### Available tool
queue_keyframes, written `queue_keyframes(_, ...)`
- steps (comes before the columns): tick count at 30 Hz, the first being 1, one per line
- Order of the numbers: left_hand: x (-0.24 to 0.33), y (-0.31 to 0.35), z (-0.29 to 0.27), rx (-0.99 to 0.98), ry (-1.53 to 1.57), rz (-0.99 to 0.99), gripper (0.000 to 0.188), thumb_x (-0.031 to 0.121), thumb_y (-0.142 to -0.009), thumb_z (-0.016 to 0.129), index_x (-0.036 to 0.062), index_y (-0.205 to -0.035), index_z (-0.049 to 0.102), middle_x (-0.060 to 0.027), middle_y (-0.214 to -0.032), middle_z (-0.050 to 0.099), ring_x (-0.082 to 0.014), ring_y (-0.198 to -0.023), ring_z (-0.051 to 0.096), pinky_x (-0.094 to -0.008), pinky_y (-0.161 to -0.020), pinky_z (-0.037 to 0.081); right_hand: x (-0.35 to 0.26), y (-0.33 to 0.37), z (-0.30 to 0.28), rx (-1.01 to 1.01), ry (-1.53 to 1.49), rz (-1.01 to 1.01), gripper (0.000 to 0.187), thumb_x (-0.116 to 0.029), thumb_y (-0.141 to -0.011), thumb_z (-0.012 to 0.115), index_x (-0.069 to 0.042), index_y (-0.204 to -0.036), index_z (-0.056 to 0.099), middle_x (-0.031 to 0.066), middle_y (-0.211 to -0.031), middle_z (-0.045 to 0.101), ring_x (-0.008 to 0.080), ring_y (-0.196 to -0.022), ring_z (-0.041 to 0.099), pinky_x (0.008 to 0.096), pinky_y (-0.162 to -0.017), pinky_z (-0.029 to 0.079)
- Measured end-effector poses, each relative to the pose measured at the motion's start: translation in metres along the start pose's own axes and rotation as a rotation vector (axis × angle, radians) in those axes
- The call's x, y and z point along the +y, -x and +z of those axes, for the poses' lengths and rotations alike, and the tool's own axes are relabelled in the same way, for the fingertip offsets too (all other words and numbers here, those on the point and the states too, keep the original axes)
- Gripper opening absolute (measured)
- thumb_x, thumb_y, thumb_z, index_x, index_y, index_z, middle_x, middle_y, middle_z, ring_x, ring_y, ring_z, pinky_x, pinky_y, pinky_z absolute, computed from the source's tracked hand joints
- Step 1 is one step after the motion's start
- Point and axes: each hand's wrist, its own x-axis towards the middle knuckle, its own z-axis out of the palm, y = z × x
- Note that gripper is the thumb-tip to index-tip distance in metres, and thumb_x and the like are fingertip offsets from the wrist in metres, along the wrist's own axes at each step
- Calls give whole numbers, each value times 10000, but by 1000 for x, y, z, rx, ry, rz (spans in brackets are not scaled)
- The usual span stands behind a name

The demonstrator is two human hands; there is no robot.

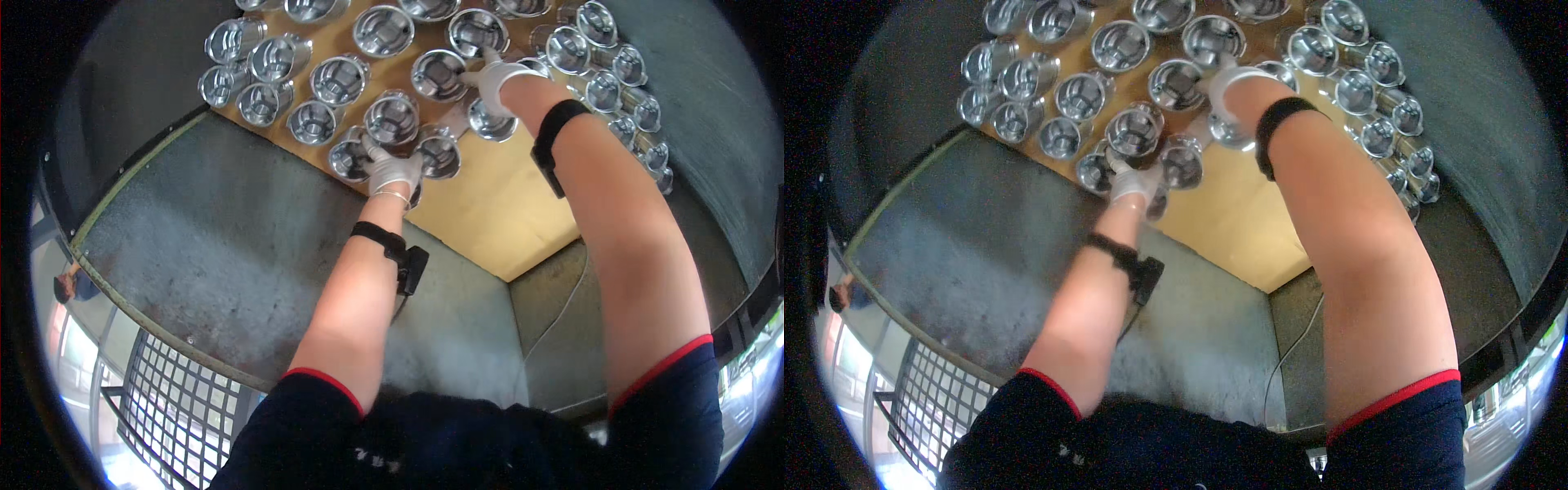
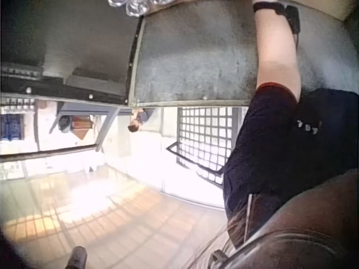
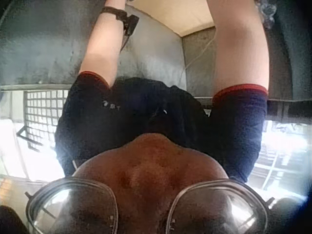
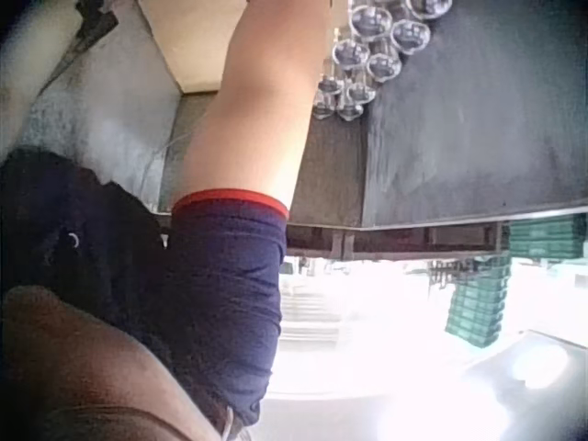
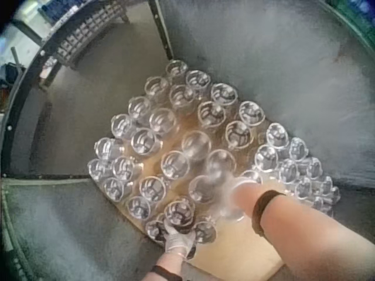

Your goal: Inspecting and measuring metal pistons using dial indicators and a specialized jig on a workbench.

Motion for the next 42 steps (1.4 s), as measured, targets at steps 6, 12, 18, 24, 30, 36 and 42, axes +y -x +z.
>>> queue_keyframes(6,-9,22,15,116,96,170,1144,380,-755,764,246,-1553,-44,-290,-1431,373,-410,-1270,502,-459,-1065,410,-5,13,10,92,-75,35,906,2,-749,723,-304,-1506,330,198,-1616,23,410,-1270,515,442,-989,528)
queue_keyframes(12,22,34,34,141,-114,74,912,318,-785,748,347,-1527,219,-214,-1513,227,-347,-1267,517,-503,-1085,327,12,8,53,413,103,-11,827,2,-716,725,-257,-1436,411,235,-1540,248,424,-1154,582,395,-896,556)
queue_keyframes(18,26,22,40,212,-141,-99,793,291,-810,730,297,-1475,299,-184,-1499,253,-388,-1287,487,-484,-1067,365,4,-1,57,482,113,-9,709,-27,-741,692,-228,-1382,464,226,-1462,358,403,-1115,604,400,-870,560)
queue_keyframes(24,30,32,40,208,-107,-81,795,329,-757,769,216,-1429,358,-174,-1417,372,-360,-1230,538,-458,-1029,439,16,9,65,503,50,-22,514,-27,-841,588,-199,-1323,534,235,-1327,468,363,-1051,644,404,-843,565)
queue_keyframes(30,-4,25,-6,150,-205,177,954,353,-697,775,170,-1501,294,-313,-1411,402,-424,-1246,518,-423,-1048,453,-2,111,86,190,-301,177,641,-15,-841,589,-184,-1436,419,228,-1371,450,395,-1121,617,428,-928,536)
queue_keyframes(36,-27,77,-62,-58,-236,468,746,232,-755,781,55,-1403,454,-199,-1353,561,-289,-1247,557,-355,-1056,448,-22,302,156,97,-690,415,736,-145,-796,656,-136,-1474,370,257,-1511,330,422,-1259,511,435,-1083,418)
queue_keyframes(42,-36,188,-96,-33,-789,923,566,309,-1008,419,84,-1505,266,-133,-1483,425,-304,-1347,432,-419,-1096,393,-62,511,297,617,-1058,676,813,-272,-657,813,-68,-1371,484,246,-1261,596,368,-1207,563,411,-1046,439)
